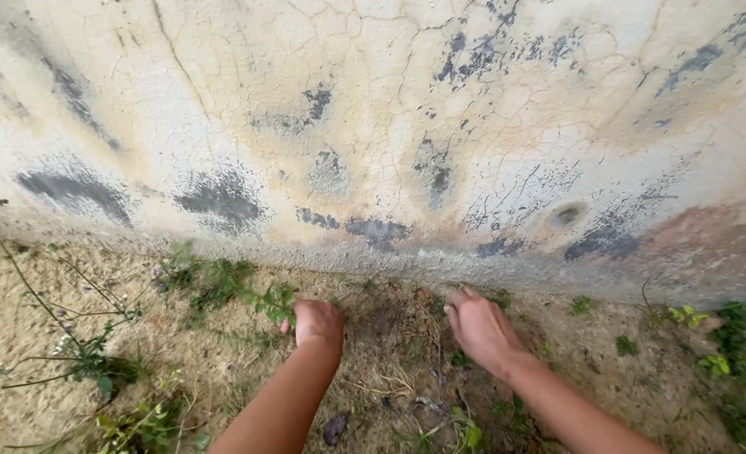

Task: Pulling weeds and small unwanted plants from a sandy ground area.

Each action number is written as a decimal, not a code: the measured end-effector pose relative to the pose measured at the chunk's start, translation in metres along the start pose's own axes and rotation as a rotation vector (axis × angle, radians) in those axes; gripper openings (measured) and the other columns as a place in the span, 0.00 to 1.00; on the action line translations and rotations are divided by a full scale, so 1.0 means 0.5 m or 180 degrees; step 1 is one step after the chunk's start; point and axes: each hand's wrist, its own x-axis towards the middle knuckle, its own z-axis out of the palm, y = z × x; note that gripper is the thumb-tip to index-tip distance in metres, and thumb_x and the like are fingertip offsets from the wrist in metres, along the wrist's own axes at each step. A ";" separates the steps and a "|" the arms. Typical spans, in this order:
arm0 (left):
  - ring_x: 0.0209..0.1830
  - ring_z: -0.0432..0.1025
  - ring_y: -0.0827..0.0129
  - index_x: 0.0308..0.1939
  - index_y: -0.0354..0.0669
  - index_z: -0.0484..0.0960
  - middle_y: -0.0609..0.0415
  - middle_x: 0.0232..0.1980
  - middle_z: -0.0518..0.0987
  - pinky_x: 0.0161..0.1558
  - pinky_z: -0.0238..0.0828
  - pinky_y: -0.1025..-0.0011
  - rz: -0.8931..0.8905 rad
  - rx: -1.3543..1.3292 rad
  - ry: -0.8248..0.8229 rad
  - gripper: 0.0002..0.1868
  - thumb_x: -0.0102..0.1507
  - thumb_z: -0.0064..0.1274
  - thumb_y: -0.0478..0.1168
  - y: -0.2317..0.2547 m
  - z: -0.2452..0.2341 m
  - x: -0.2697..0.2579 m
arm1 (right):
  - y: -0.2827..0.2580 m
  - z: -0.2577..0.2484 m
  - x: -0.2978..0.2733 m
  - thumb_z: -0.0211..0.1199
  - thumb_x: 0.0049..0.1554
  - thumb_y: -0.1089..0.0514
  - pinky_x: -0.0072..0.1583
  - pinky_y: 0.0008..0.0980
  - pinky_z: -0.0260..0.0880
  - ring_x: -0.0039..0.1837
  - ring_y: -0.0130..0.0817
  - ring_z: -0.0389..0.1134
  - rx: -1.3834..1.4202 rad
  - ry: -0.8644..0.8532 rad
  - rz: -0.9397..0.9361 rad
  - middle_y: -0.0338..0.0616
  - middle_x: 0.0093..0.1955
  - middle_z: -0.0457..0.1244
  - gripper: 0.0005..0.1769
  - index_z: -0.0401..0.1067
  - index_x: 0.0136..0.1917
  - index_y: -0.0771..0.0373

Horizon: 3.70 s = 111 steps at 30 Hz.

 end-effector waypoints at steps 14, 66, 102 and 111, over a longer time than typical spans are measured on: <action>0.46 0.74 0.64 0.59 0.32 0.74 0.43 0.51 0.79 0.61 0.72 0.55 0.0002 -0.0269 -0.0009 0.25 0.71 0.51 0.52 -0.013 0.065 0.018 | -0.007 0.061 0.020 0.41 0.60 0.74 0.44 0.28 0.78 0.39 0.31 0.65 -0.0321 -0.0784 0.0593 0.53 0.41 0.64 0.18 0.72 0.48 0.65; 0.31 0.83 0.58 0.39 0.39 0.84 0.41 0.36 0.83 0.30 0.83 0.66 -0.0348 -0.2986 0.1175 0.18 0.71 0.36 0.37 -0.094 0.109 -0.198 | -0.258 0.067 0.027 0.51 0.68 0.45 0.31 0.30 0.57 0.28 0.24 0.50 0.1233 -0.0819 0.0644 0.37 0.29 0.57 0.24 0.73 0.58 0.68; 0.79 0.46 0.51 0.76 0.40 0.56 0.43 0.81 0.48 0.74 0.45 0.43 0.0326 -0.1445 0.0185 0.34 0.71 0.46 0.49 0.017 0.033 -0.009 | -0.222 0.150 0.235 0.45 0.63 0.78 0.54 0.42 0.79 0.51 0.45 0.74 -0.1221 -0.0327 -0.0483 0.67 0.61 0.63 0.22 0.64 0.68 0.72; 0.82 0.47 0.52 0.72 0.37 0.64 0.47 0.81 0.56 0.78 0.45 0.48 0.0101 -0.2135 0.0044 0.32 0.69 0.48 0.51 0.036 -0.007 -0.022 | -0.267 0.039 0.195 0.45 0.64 0.73 0.60 0.37 0.77 0.58 0.44 0.73 -0.0676 -0.0816 -0.0084 0.60 0.60 0.66 0.21 0.63 0.69 0.71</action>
